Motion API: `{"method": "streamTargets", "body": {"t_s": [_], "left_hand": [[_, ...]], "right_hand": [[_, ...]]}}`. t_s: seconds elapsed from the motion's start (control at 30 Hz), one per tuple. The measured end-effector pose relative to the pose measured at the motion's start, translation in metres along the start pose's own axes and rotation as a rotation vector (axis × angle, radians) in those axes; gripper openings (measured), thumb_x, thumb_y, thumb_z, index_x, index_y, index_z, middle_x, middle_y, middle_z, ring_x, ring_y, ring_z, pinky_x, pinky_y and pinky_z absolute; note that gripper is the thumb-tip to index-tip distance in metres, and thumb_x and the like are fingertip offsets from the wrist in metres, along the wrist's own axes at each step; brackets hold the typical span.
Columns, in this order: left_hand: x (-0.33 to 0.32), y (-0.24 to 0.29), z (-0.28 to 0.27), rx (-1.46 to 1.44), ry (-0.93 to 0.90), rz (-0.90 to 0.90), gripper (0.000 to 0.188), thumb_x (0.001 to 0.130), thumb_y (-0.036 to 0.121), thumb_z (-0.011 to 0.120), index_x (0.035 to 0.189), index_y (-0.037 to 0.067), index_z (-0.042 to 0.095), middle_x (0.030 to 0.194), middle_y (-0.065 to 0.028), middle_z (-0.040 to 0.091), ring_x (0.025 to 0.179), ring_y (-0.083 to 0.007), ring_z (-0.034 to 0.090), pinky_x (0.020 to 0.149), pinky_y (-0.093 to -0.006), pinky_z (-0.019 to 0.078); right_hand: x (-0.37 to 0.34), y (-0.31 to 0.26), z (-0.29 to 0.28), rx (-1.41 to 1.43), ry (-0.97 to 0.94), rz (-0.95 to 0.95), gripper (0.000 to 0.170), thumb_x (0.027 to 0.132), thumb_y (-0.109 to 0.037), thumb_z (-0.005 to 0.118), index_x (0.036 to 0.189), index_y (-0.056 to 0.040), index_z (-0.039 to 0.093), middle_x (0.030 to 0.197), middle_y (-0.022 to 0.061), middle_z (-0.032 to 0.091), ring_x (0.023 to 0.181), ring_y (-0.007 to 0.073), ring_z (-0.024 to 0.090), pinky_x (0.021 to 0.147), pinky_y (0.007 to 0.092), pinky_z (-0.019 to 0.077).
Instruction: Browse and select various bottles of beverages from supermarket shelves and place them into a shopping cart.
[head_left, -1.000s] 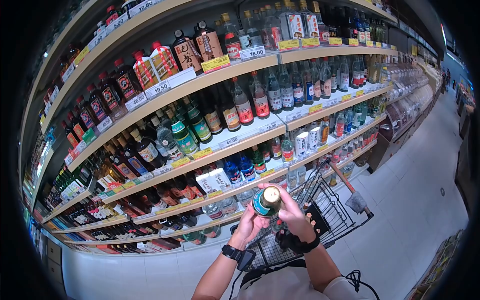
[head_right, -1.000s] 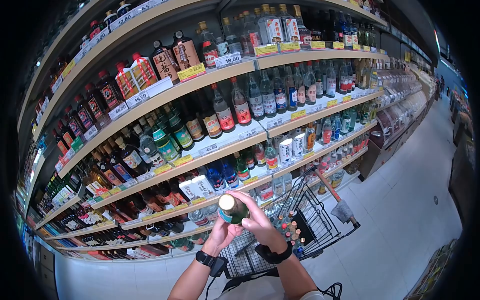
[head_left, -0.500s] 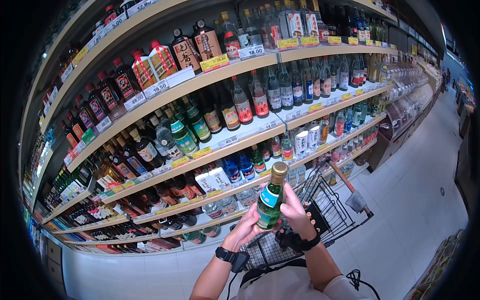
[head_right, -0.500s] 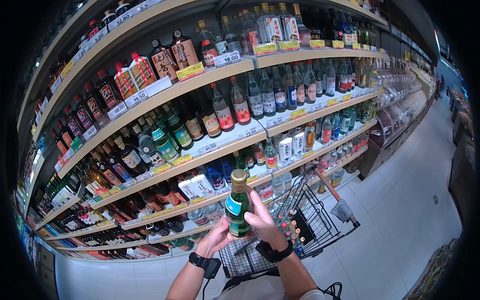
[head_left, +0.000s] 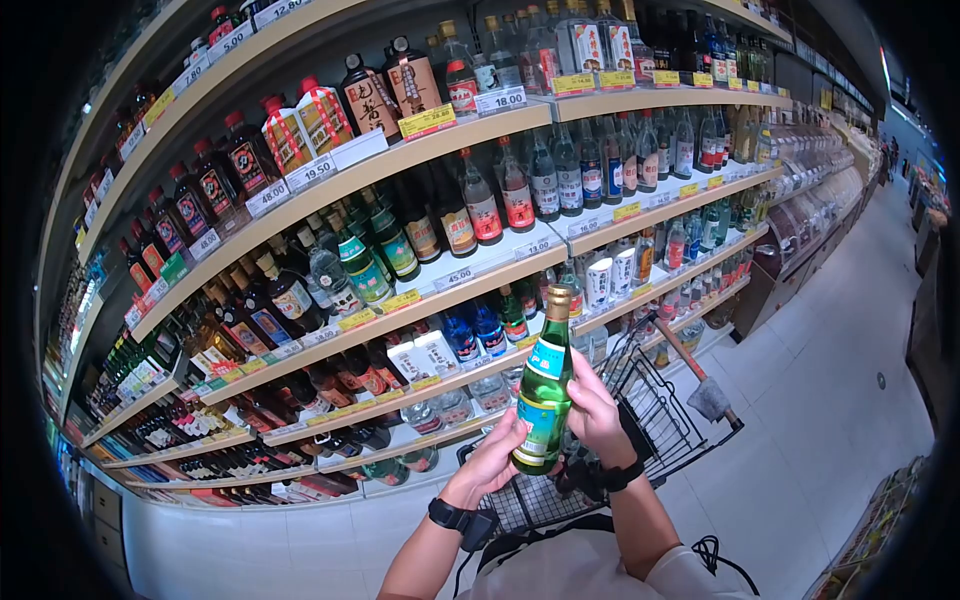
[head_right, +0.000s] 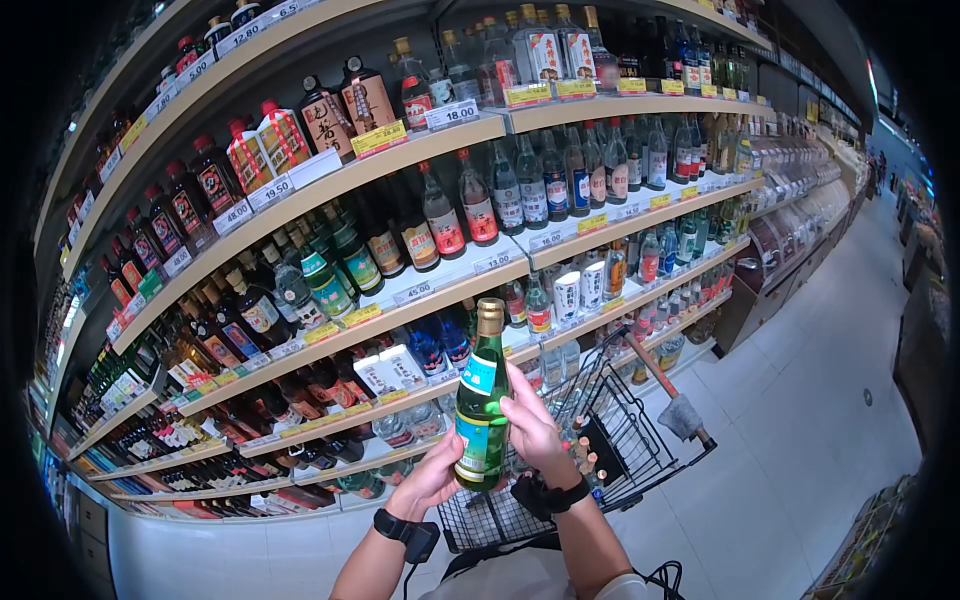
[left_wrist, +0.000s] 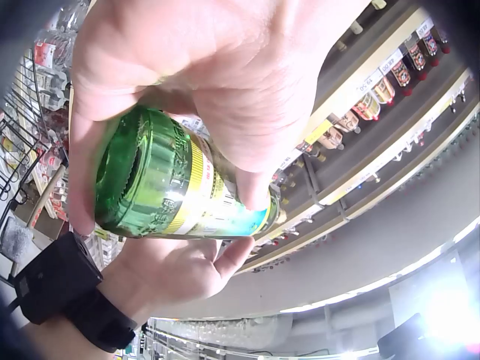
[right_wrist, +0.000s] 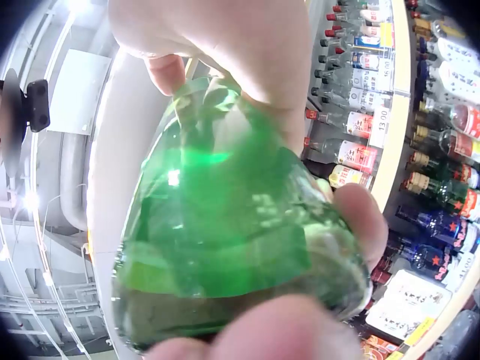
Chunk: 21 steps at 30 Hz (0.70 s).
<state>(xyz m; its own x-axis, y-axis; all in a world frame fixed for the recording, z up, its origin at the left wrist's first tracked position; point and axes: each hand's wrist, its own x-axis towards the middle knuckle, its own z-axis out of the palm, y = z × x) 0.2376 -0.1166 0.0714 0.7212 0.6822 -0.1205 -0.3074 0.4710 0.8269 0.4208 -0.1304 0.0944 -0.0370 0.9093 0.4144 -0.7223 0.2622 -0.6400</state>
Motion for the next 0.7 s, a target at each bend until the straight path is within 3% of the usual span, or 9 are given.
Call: {"method": "streamTargets", "body": {"t_s": [0.03,0.13,0.2,0.27,0.3,0.4,0.53,0.57,0.7], "left_hand": [[-0.001,0.000,-0.001,-0.039,-0.045,-0.048,0.054,0.105,0.041,0.041,0.146,0.011,0.026,0.129,-0.0186,0.056,0.111,-0.0341,0.065,0.090,-0.0516,0.0577],[-0.004,0.000,-0.007,-0.138,-0.148,-0.145,0.060,0.104,0.051,0.031,0.148,0.011,0.026,0.130,-0.0202,0.056,0.109,-0.0382,0.065,0.087,-0.0542,0.0583],[-0.005,-0.002,-0.009,-0.178,-0.177,-0.154,0.066,0.102,0.057,0.028,0.149,0.010,0.027,0.131,-0.0219,0.055,0.108,-0.0419,0.065,0.086,-0.0553,0.0581],[-0.007,-0.010,-0.023,-0.233,-0.328,-0.186,0.074,0.098,0.062,0.031,0.150,0.010,0.026,0.134,-0.0231,0.054,0.110,-0.0449,0.063,0.088,-0.0570,0.0563],[-0.009,-0.011,-0.027,-0.261,-0.403,-0.203,0.078,0.097,0.065,0.032,0.151,0.010,0.026,0.135,-0.0236,0.053,0.112,-0.0463,0.062,0.089,-0.0578,0.0554],[-0.011,-0.008,-0.026,-0.131,-0.408,-0.209,0.088,0.091,0.072,0.036,0.152,0.009,0.027,0.137,-0.0241,0.052,0.117,-0.0484,0.058,0.094,-0.0608,0.0509],[-0.003,-0.009,-0.018,-0.165,-0.348,-0.062,0.090,0.091,0.069,0.043,0.151,0.004,0.027,0.138,-0.0237,0.051,0.121,-0.0395,0.058,0.101,-0.0536,0.0483],[-0.006,-0.006,-0.014,-0.196,-0.267,-0.033,0.083,0.094,0.064,0.045,0.148,0.002,0.032,0.136,-0.0237,0.053,0.118,-0.0348,0.060,0.100,-0.0491,0.0500],[-0.007,0.002,-0.005,-0.099,-0.131,0.040,0.064,0.101,0.052,0.044,0.141,0.002,0.041,0.125,-0.0228,0.061,0.109,-0.0331,0.065,0.094,-0.0464,0.0537]], "right_hand": [[0.000,0.002,-0.002,0.065,0.004,0.013,0.067,0.094,-0.007,0.050,0.153,0.0052,0.020,0.150,0.0152,0.039,0.138,0.0218,0.038,0.114,0.0350,0.0289],[-0.001,-0.004,-0.005,-0.092,-0.094,-0.011,0.071,0.092,-0.003,0.054,0.153,0.0038,0.019,0.149,0.0153,0.039,0.138,0.0214,0.038,0.114,0.0360,0.0293],[-0.001,-0.010,-0.005,-0.135,-0.081,0.012,0.077,0.088,0.003,0.062,0.153,0.0027,0.019,0.145,0.0164,0.043,0.133,0.0216,0.045,0.111,0.0367,0.0358],[-0.002,-0.015,-0.003,-0.210,-0.076,0.036,0.078,0.087,0.005,0.064,0.152,0.0024,0.021,0.143,0.0169,0.045,0.129,0.0219,0.050,0.108,0.0366,0.0410],[0.000,-0.014,-0.001,-0.211,-0.022,0.027,0.077,0.086,0.006,0.067,0.150,0.0022,0.025,0.137,0.0168,0.050,0.120,0.0209,0.057,0.101,0.0345,0.0494],[0.006,-0.014,0.002,-0.302,0.048,0.049,0.073,0.087,0.005,0.067,0.148,0.0021,0.028,0.132,0.0164,0.053,0.115,0.0204,0.061,0.095,0.0330,0.0535],[0.010,-0.013,0.014,-0.412,0.145,0.032,0.070,0.084,-0.002,0.075,0.141,0.0021,0.033,0.120,0.0139,0.058,0.103,0.0184,0.065,0.084,0.0301,0.0576],[0.011,-0.011,0.015,-0.465,0.170,-0.005,0.070,0.083,-0.005,0.078,0.138,0.0022,0.036,0.114,0.0128,0.059,0.098,0.0174,0.067,0.081,0.0290,0.0582],[0.013,-0.011,0.019,-0.636,0.244,0.034,0.071,0.084,-0.008,0.078,0.139,0.0008,0.034,0.112,0.0125,0.059,0.096,0.0182,0.067,0.080,0.0292,0.0581]]}}
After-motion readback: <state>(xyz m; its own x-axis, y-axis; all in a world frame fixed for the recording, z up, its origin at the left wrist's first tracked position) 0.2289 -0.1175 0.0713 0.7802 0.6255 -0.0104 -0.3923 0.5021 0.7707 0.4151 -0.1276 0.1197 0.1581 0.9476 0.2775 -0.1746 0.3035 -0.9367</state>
